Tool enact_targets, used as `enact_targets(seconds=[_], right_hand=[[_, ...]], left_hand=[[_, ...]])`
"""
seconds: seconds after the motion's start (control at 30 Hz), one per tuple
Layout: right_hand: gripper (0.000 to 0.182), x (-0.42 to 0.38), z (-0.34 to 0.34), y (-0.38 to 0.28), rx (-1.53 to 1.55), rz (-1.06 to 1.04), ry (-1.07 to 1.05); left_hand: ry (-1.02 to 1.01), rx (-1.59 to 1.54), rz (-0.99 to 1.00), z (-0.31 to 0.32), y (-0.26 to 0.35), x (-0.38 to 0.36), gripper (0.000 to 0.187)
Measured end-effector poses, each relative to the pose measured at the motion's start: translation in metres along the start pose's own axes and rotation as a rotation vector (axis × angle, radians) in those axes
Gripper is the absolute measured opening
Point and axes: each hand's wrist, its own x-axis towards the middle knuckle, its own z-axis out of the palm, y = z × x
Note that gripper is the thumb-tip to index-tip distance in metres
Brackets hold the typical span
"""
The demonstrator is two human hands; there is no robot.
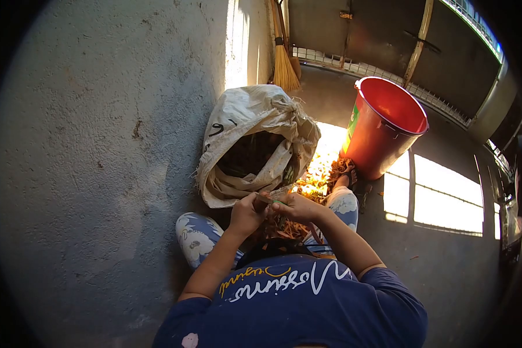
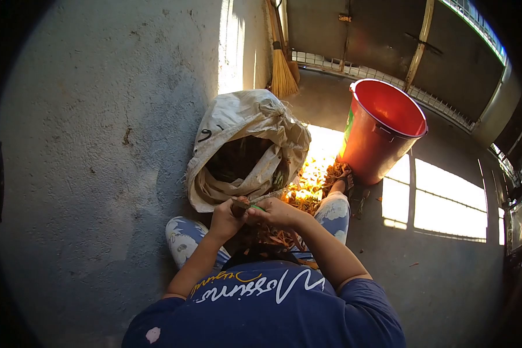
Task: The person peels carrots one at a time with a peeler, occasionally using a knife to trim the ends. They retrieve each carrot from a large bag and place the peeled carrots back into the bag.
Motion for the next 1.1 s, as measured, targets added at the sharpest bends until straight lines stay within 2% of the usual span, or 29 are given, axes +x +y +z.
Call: enact_targets(seconds=[0.1, 0.23, 0.3, 0.33, 0.4, 0.43, 0.47, 0.5, 0.53, 0.57, 0.6, 0.63, 0.67, 0.7, 0.73, 0.8, 0.87, 0.97, 1.1], right_hand=[[0.051, 0.001, -0.002, 0.0, 0.039, 0.027, 0.0], [0.052, 0.006, 0.003, 0.017, 0.015, 0.073, 0.048], [0.055, 0.003, -0.006, 0.025, -0.005, 0.403, 0.127], [0.06, -0.002, -0.008, 0.044, -0.016, 0.427, 0.189], [0.062, 0.006, -0.017, 0.084, -0.029, 0.476, 0.193], [0.065, 0.007, -0.016, 0.082, -0.028, 0.532, 0.203], [0.068, 0.006, -0.017, 0.08, -0.045, 0.446, 0.348], [0.068, 0.006, -0.019, 0.068, -0.047, 0.448, 0.349], [0.065, 0.007, -0.021, 0.057, -0.014, 0.422, 0.471], [0.063, 0.008, -0.023, 0.053, 0.02, 0.395, 0.59], [0.049, 0.014, -0.023, 0.064, 0.062, 0.313, 0.661], [0.049, 0.016, -0.026, 0.058, 0.064, 0.314, 0.661], [0.042, 0.019, -0.028, 0.052, 0.067, 0.192, 0.728], [0.035, 0.021, -0.029, 0.042, 0.069, 0.07, 0.791], [0.026, 0.026, -0.026, 0.026, 0.124, 0.037, 0.889], [0.025, 0.031, -0.025, 0.004, 0.076, 0.0, 0.93], [0.022, 0.033, -0.022, -0.02, -0.017, 0.008, 0.978], [0.021, 0.043, -0.019, -0.027, -0.02, -0.058, 1.015], [0.022, 0.049, -0.013, -0.032, -0.062, -0.052, 1.034]], left_hand=[[-0.01, -0.083, 0.05, -0.002, -0.004, 0.001, 0.018], [-0.048, -0.188, 0.023, 0.0, -0.004, -0.004, 0.017], [-0.05, -0.199, 0.155, -0.003, -0.004, -0.012, 0.014], [-0.052, -0.2, 0.153, -0.005, -0.001, -0.013, 0.014], [-0.075, -0.45, 0.034, -0.008, 0.007, -0.009, 0.018], [-0.072, -0.45, 0.028, -0.006, -0.004, -0.007, 0.018], [-0.153, -0.831, -0.192, -0.002, -0.022, -0.002, 0.021], [-0.235, -1.21, -0.418, -0.001, -0.032, 0.002, 0.025], [-0.312, -1.474, -0.557, -0.002, -0.032, 0.007, 0.035], [-0.311, -1.476, -0.561, 0.001, -0.032, 0.009, 0.035], [-0.274, -1.542, -0.615, 0.006, -0.035, 0.011, 0.038], [-0.238, -1.606, -0.667, 0.012, -0.04, 0.013, 0.041], [-0.229, -1.67, -0.714, 0.022, -0.053, 0.016, 0.04], [-0.228, -1.67, -0.716, 0.026, -0.053, 0.017, 0.04], [-0.179, -1.64, -0.74, 0.031, -0.052, 0.018, 0.039], [-0.129, -1.61, -0.763, 0.04, -0.04, 0.02, 0.039], [0.045, -1.495, -0.875, 0.041, -0.011, 0.019, 0.039], [-0.026, -1.403, -0.865, 0.038, 0.002, 0.014, 0.038], [-0.037, -1.36, -0.849, 0.048, -0.022, 0.011, 0.036]])
